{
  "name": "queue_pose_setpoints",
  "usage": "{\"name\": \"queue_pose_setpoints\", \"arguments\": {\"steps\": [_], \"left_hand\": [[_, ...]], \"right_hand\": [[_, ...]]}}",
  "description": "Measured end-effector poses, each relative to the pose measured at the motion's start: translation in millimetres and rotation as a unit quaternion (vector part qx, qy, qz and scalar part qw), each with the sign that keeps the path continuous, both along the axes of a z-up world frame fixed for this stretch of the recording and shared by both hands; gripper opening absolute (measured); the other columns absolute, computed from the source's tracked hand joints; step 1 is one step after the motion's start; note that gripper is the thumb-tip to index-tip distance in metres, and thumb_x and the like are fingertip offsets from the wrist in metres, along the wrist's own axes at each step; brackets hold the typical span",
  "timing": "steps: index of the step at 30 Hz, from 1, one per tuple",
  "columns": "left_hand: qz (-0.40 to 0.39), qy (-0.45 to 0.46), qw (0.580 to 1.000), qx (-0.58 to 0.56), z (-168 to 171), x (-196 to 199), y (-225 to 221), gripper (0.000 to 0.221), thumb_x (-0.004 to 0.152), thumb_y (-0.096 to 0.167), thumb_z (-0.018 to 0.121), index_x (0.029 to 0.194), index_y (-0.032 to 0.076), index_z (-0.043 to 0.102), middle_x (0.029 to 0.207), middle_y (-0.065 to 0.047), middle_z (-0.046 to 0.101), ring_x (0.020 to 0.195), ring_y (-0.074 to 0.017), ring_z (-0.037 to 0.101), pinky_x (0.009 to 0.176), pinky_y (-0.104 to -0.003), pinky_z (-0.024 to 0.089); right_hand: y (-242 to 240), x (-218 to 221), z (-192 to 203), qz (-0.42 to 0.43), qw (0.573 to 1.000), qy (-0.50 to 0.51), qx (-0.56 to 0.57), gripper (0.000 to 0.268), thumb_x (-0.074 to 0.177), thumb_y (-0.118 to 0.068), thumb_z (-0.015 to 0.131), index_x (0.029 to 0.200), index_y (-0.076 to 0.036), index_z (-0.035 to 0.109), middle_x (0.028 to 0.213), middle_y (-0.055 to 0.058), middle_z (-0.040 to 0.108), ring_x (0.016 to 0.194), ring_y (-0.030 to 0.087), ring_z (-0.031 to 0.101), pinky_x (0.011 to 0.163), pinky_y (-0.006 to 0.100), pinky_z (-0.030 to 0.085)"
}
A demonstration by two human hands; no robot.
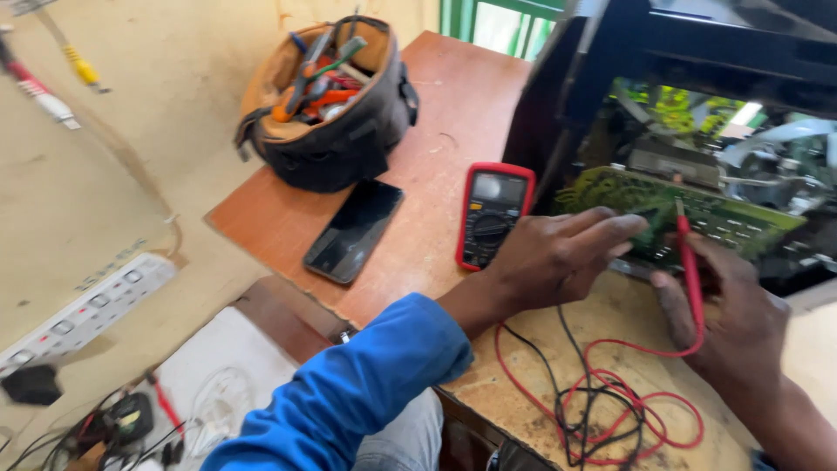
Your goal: A person uses a multimeter to diagnose a circuit board inside an electronic device, then handles the casing and uses a screwdriver on a motor component.
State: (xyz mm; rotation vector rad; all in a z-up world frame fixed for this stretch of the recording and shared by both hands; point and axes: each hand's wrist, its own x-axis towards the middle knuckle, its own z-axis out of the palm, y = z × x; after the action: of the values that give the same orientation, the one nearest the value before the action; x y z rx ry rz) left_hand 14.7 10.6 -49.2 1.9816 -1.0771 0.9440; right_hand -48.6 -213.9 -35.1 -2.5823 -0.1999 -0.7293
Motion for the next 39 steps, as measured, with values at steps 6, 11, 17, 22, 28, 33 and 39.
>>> {"name": "queue_pose_setpoints", "arguments": {"steps": [6, 11, 17, 22, 28, 33, 39], "left_hand": [[-0.031, -0.003, 0.999, -0.013, 17.2, -8.3, 4.4, 0.027, 0.111, 0.017, 0.057, 0.137, 0.013, 0.056, 0.118, -0.005, 0.071, 0.085, -0.0330, 0.074, 0.060, -0.043, 0.051], [-0.035, -0.020, 0.999, -0.019, 26.6, -11.7, 4.1, 0.023, 0.110, 0.016, 0.054, 0.131, 0.009, 0.059, 0.109, -0.007, 0.070, 0.075, -0.0324, 0.070, 0.055, -0.042, 0.047], [-0.039, -0.029, 0.999, -0.018, 24.9, -10.5, 3.3, 0.022, 0.110, 0.015, 0.054, 0.130, 0.007, 0.060, 0.110, -0.008, 0.071, 0.075, -0.0299, 0.071, 0.053, -0.040, 0.047], [-0.039, -0.033, 0.998, -0.024, 25.7, -8.9, 3.5, 0.023, 0.111, 0.014, 0.054, 0.132, 0.008, 0.060, 0.112, -0.007, 0.072, 0.075, -0.0271, 0.071, 0.053, -0.038, 0.047], [-0.037, -0.026, 0.999, -0.017, 23.5, -7.8, 3.5, 0.024, 0.111, 0.016, 0.055, 0.134, 0.010, 0.059, 0.118, -0.007, 0.071, 0.081, -0.0283, 0.073, 0.058, -0.039, 0.050], [-0.047, -0.020, 0.999, -0.016, 22.9, -7.1, 4.1, 0.025, 0.113, 0.016, 0.054, 0.137, 0.010, 0.057, 0.117, -0.007, 0.071, 0.082, -0.0297, 0.073, 0.059, -0.040, 0.049], [-0.046, -0.017, 0.999, -0.012, 22.6, -6.4, 4.5, 0.025, 0.112, 0.015, 0.055, 0.137, 0.011, 0.057, 0.120, -0.007, 0.070, 0.087, -0.0300, 0.074, 0.062, -0.040, 0.051]], "right_hand": [[-11.3, 8.3, -13.6, 0.039, 0.995, -0.073, -0.054, 0.053, 0.100, -0.036, 0.064, 0.144, -0.007, 0.063, 0.137, 0.014, 0.070, 0.116, 0.030, 0.069, 0.093, 0.042, 0.053], [-6.5, 1.9, -3.4, 0.094, 0.990, -0.106, 0.003, 0.049, 0.104, -0.032, 0.054, 0.141, 0.000, 0.055, 0.139, 0.021, 0.066, 0.121, 0.036, 0.067, 0.094, 0.043, 0.053], [-8.2, 4.2, -4.6, 0.112, 0.981, -0.157, 0.015, 0.047, 0.105, -0.027, 0.058, 0.141, 0.002, 0.053, 0.137, 0.024, 0.067, 0.107, 0.036, 0.072, 0.082, 0.041, 0.056], [-0.1, 4.0, 9.4, 0.148, 0.970, -0.194, 0.005, 0.038, 0.104, -0.016, 0.064, 0.134, 0.007, 0.061, 0.133, 0.027, 0.069, 0.118, 0.039, 0.071, 0.096, 0.043, 0.057], [0.3, 4.2, 9.2, 0.154, 0.969, -0.193, 0.007, 0.034, 0.105, -0.016, 0.063, 0.133, 0.004, 0.062, 0.134, 0.025, 0.069, 0.119, 0.037, 0.071, 0.098, 0.041, 0.056], [1.5, 4.9, 10.3, 0.172, 0.965, -0.197, 0.013, 0.035, 0.104, -0.013, 0.061, 0.132, 0.009, 0.061, 0.135, 0.028, 0.068, 0.124, 0.039, 0.069, 0.104, 0.044, 0.056], [3.5, 4.1, 14.5, 0.182, 0.962, -0.203, 0.016, 0.033, 0.105, -0.009, 0.061, 0.132, 0.009, 0.060, 0.136, 0.029, 0.067, 0.126, 0.041, 0.068, 0.106, 0.045, 0.055]]}}
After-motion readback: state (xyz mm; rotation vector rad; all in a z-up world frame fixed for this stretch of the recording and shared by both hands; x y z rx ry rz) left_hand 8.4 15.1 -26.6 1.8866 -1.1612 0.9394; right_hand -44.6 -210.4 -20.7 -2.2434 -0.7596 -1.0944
